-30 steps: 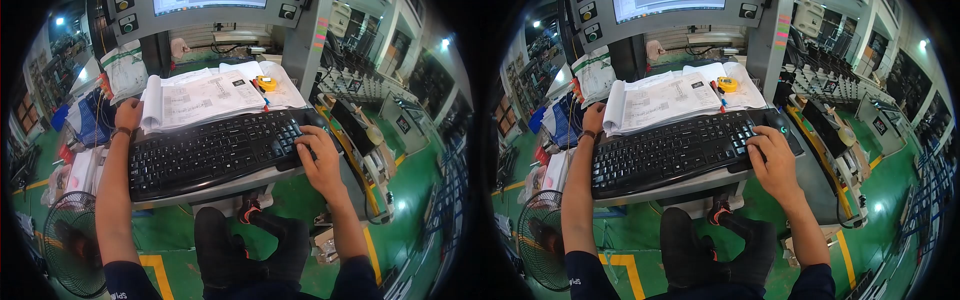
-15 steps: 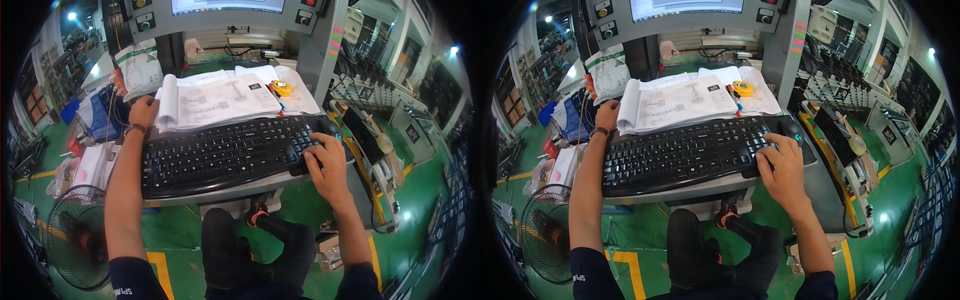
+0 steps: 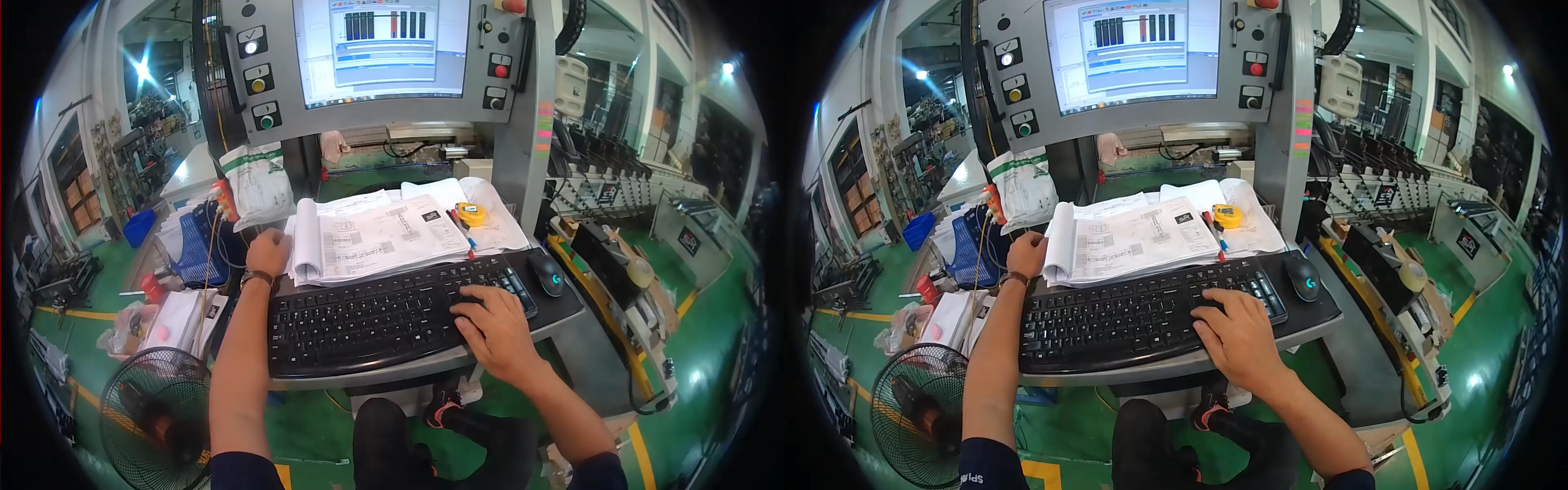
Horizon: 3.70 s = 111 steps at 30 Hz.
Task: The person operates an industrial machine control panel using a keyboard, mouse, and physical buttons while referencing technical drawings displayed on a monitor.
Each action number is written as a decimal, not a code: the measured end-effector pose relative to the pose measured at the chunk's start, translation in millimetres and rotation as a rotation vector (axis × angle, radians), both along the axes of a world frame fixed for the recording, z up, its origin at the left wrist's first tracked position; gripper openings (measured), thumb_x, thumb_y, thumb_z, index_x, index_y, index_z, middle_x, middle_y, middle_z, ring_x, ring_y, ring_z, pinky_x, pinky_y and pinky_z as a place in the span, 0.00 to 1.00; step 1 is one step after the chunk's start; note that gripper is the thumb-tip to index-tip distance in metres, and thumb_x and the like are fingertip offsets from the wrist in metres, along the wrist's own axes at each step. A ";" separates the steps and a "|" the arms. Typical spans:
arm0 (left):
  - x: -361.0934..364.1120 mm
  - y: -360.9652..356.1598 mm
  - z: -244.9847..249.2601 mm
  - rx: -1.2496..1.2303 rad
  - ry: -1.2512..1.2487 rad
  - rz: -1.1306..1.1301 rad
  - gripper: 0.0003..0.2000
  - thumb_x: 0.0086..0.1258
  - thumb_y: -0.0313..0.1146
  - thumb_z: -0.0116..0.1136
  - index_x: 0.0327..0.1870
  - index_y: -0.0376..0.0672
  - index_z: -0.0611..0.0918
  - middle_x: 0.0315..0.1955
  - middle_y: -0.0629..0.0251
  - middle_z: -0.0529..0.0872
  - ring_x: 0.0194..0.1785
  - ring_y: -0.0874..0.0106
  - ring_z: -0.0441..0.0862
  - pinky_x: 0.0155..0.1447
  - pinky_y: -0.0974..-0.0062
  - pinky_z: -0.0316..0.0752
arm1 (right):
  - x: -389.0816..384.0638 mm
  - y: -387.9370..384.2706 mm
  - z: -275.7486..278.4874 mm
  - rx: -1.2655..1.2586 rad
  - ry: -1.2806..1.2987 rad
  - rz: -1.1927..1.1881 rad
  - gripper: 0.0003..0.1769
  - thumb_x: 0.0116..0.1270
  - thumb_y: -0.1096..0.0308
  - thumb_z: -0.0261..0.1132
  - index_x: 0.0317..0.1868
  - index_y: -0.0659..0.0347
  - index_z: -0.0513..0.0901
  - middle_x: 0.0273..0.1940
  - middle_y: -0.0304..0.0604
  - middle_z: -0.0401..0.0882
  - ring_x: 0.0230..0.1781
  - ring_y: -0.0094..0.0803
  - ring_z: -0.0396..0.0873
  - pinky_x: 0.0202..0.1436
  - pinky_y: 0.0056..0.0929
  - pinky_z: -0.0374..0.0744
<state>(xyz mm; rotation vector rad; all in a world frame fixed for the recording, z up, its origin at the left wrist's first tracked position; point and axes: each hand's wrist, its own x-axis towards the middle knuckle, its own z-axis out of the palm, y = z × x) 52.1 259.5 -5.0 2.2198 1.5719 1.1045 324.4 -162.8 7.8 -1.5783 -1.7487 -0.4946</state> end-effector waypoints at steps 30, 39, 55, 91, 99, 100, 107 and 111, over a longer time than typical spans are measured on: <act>-1.5 2.7 -1.9 0.017 0.016 0.000 0.21 0.71 0.52 0.65 0.53 0.46 0.93 0.50 0.51 0.96 0.57 0.47 0.92 0.63 0.53 0.85 | 4.7 -21.6 -1.8 -0.017 0.003 -0.004 0.13 0.73 0.67 0.74 0.55 0.59 0.92 0.60 0.43 0.87 0.62 0.44 0.82 0.69 0.46 0.73; 0.4 -3.1 0.2 0.041 0.024 0.033 0.16 0.74 0.48 0.68 0.51 0.49 0.95 0.47 0.56 0.97 0.53 0.52 0.94 0.60 0.56 0.87 | 5.2 -20.6 -3.3 -0.012 0.002 0.004 0.09 0.73 0.68 0.74 0.50 0.59 0.91 0.59 0.43 0.87 0.60 0.44 0.82 0.66 0.46 0.73; 0.0 0.6 -2.4 0.063 0.042 0.036 0.16 0.74 0.48 0.68 0.52 0.48 0.95 0.47 0.56 0.97 0.53 0.53 0.95 0.59 0.57 0.87 | 1.9 -22.4 -1.2 -0.020 0.024 0.007 0.10 0.72 0.68 0.75 0.51 0.58 0.91 0.59 0.43 0.87 0.60 0.45 0.82 0.67 0.46 0.73; -5.6 17.5 -7.2 0.030 0.043 -0.024 0.20 0.74 0.53 0.66 0.55 0.47 0.94 0.51 0.52 0.96 0.58 0.48 0.92 0.63 0.55 0.85 | 22.0 -37.0 -13.9 0.116 0.040 -0.116 0.15 0.70 0.70 0.74 0.56 0.58 0.91 0.61 0.45 0.86 0.65 0.47 0.81 0.72 0.48 0.72; -5.1 14.8 -6.8 0.070 0.046 -0.032 0.18 0.76 0.50 0.66 0.53 0.46 0.94 0.50 0.53 0.96 0.56 0.49 0.93 0.61 0.56 0.85 | 41.0 -40.9 -26.3 0.136 0.209 -0.200 0.19 0.73 0.70 0.73 0.63 0.62 0.88 0.65 0.52 0.84 0.68 0.53 0.80 0.70 0.49 0.76; -4.7 14.0 -6.5 0.066 0.046 -0.028 0.18 0.77 0.50 0.66 0.53 0.46 0.94 0.49 0.53 0.96 0.56 0.49 0.93 0.61 0.56 0.85 | 41.4 -41.3 -26.3 0.123 0.193 -0.202 0.19 0.73 0.70 0.73 0.63 0.61 0.88 0.65 0.52 0.84 0.68 0.53 0.80 0.70 0.49 0.76; -3.4 9.9 -3.0 0.038 0.047 -0.010 0.19 0.76 0.50 0.66 0.54 0.47 0.94 0.50 0.55 0.96 0.56 0.50 0.93 0.62 0.56 0.85 | 33.9 -37.2 -20.0 0.066 0.102 -0.220 0.18 0.76 0.68 0.72 0.64 0.59 0.89 0.67 0.52 0.81 0.70 0.53 0.78 0.72 0.50 0.74; -4.4 9.9 -2.6 0.041 0.051 -0.008 0.19 0.75 0.51 0.66 0.55 0.47 0.94 0.51 0.55 0.96 0.57 0.50 0.93 0.62 0.56 0.85 | 36.1 -35.9 -22.9 0.046 0.038 -0.224 0.18 0.76 0.66 0.72 0.63 0.57 0.90 0.69 0.52 0.80 0.71 0.53 0.77 0.73 0.52 0.73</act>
